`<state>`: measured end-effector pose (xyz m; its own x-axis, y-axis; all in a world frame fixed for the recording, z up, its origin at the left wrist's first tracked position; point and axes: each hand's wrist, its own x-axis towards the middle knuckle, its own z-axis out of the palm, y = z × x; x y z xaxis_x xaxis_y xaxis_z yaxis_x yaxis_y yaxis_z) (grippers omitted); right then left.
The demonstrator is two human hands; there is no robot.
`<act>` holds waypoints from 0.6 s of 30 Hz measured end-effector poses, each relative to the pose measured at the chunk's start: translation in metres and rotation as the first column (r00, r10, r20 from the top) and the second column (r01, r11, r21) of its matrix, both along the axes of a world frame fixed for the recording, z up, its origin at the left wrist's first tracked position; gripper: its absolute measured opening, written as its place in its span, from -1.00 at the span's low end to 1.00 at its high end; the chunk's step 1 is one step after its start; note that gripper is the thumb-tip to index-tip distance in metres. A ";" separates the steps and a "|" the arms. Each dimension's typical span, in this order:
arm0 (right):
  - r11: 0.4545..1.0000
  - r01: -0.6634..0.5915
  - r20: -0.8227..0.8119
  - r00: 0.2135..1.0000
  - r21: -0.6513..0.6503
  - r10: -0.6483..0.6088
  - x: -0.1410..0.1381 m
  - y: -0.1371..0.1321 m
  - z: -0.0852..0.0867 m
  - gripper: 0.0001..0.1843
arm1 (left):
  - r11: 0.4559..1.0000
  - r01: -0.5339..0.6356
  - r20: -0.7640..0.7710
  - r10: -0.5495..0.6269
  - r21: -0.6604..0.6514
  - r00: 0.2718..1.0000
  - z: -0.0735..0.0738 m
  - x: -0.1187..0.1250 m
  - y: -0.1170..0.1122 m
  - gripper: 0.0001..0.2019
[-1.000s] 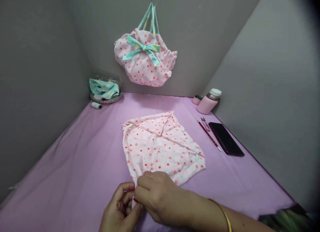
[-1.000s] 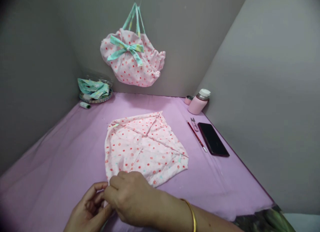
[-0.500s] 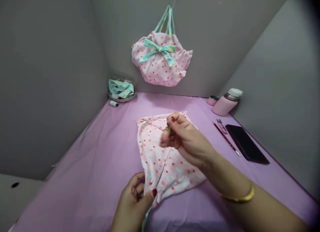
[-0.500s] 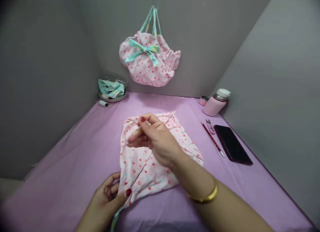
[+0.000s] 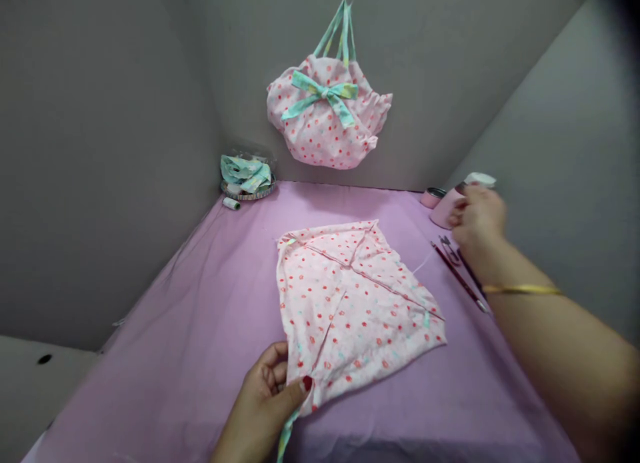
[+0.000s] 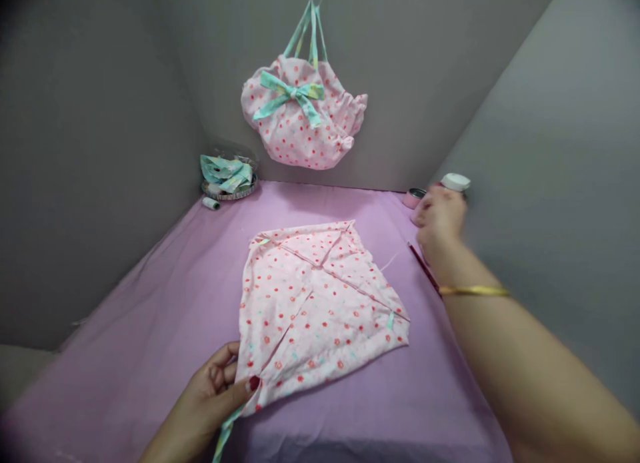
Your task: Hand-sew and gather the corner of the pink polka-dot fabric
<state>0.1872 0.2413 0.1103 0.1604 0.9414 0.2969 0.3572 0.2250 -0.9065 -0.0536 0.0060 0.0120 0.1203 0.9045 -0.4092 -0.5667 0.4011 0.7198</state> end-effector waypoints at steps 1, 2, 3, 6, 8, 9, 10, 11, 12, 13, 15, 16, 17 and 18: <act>0.997 -0.074 0.017 0.997 -0.029 0.075 -0.013 -0.014 -0.012 -0.74 | 1.000 -0.003 -0.002 0.003 -0.002 1.000 -0.001 0.000 0.000 -0.67; 0.985 -0.158 0.032 0.987 -0.064 0.161 -0.027 -0.030 -0.024 -0.82 | 1.000 -0.001 -0.003 0.001 -0.006 1.000 -0.002 0.000 0.000 -0.68; 0.943 -0.307 0.064 0.946 -0.128 0.316 -0.042 -0.049 -0.036 -0.87 | 1.000 0.002 -0.008 -0.002 -0.012 1.000 -0.002 0.000 0.001 -0.68; 0.425 -0.810 0.218 0.366 -0.403 0.905 -0.077 -0.103 -0.057 -0.81 | 0.999 0.001 -0.043 -0.002 -0.032 0.999 -0.003 0.000 0.002 -0.68; 0.328 -0.844 0.322 0.197 -0.425 0.926 -0.087 -0.127 -0.059 -0.80 | 0.999 -0.004 -0.066 0.002 -0.035 0.998 -0.001 0.001 0.003 -0.68; 0.317 -0.848 0.354 0.167 -0.426 0.920 -0.088 -0.133 -0.058 -0.83 | 1.000 -0.004 -0.073 0.002 -0.031 0.997 -0.001 0.002 0.003 -0.68; 0.312 -0.849 0.366 0.154 -0.427 0.918 -0.087 -0.136 -0.057 -0.85 | 1.000 -0.005 -0.077 0.004 -0.024 0.997 0.000 0.003 0.003 -0.69; 0.302 -0.850 0.351 0.150 -0.432 0.924 -0.086 -0.137 -0.056 -0.85 | 1.000 -0.003 -0.082 0.002 -0.016 0.997 0.001 0.004 0.003 -0.70; 0.287 -0.852 0.315 0.153 -0.438 0.937 -0.084 -0.137 -0.056 -0.83 | 1.000 0.003 -0.088 -0.004 -0.009 0.996 0.002 0.005 0.003 -0.72; 0.277 -0.855 0.271 0.168 -0.439 0.948 -0.082 -0.136 -0.057 -0.83 | 1.000 0.008 -0.095 -0.008 -0.004 0.995 0.003 0.006 0.002 -0.73; 0.294 -0.853 0.208 0.223 -0.431 0.952 -0.080 -0.133 -0.059 -0.85 | 1.000 0.018 -0.107 -0.018 0.000 0.994 0.003 0.007 0.002 -0.76; 0.327 -0.846 0.208 0.261 -0.420 0.943 -0.079 -0.132 -0.060 -0.85 | 1.000 0.024 -0.111 -0.024 0.000 0.993 0.003 0.007 0.002 -0.76; 0.379 -0.835 0.234 0.307 -0.398 0.922 -0.079 -0.130 -0.060 -0.84 | 1.000 0.028 -0.113 -0.028 0.000 0.993 0.002 0.007 0.002 -0.77; 0.444 -0.818 0.283 0.357 -0.365 0.890 -0.078 -0.128 -0.060 -0.84 | 1.000 0.031 -0.111 -0.030 0.002 0.993 0.001 0.007 0.002 -0.77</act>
